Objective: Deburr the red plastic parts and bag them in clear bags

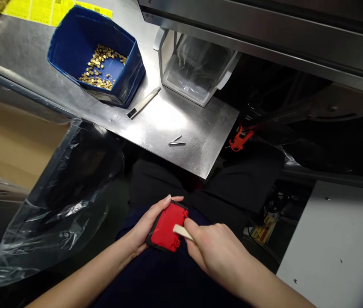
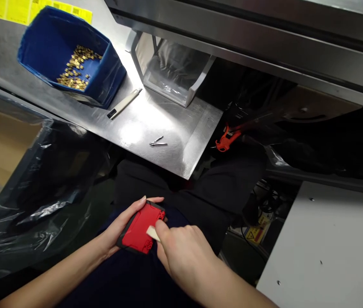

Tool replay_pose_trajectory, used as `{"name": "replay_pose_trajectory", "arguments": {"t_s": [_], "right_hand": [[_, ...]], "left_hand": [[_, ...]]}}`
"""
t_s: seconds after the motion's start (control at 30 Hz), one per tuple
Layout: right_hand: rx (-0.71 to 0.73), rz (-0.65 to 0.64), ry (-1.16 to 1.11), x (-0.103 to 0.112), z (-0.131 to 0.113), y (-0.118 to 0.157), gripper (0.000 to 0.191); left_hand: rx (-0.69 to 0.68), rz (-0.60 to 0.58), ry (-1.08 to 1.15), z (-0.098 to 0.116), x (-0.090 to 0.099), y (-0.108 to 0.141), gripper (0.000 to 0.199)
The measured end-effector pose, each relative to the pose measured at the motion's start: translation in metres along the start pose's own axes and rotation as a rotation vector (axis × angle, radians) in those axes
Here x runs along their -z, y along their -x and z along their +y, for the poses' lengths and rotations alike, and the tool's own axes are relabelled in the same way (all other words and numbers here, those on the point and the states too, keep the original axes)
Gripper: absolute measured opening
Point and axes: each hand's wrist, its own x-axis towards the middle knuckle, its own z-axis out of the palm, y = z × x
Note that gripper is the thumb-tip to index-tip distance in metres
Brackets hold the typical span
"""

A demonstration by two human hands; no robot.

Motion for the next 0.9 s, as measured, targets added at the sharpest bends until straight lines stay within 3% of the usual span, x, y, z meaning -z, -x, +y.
{"name": "replay_pose_trajectory", "arguments": {"t_s": [0.43, 0.7, 0.9], "right_hand": [[-0.024, -0.037, 0.026, 0.004, -0.002, -0.004, 0.014], [-0.054, 0.102, -0.139, -0.013, 0.014, 0.003, 0.010], [0.068, 0.049, -0.054, -0.013, 0.010, 0.006, 0.009]], "left_hand": [[0.014, 0.002, 0.018, 0.005, -0.003, -0.003, 0.056], [0.014, -0.050, 0.184, 0.012, 0.000, 0.000, 0.055], [-0.006, -0.148, 0.149, 0.010, 0.002, 0.000, 0.063]]}}
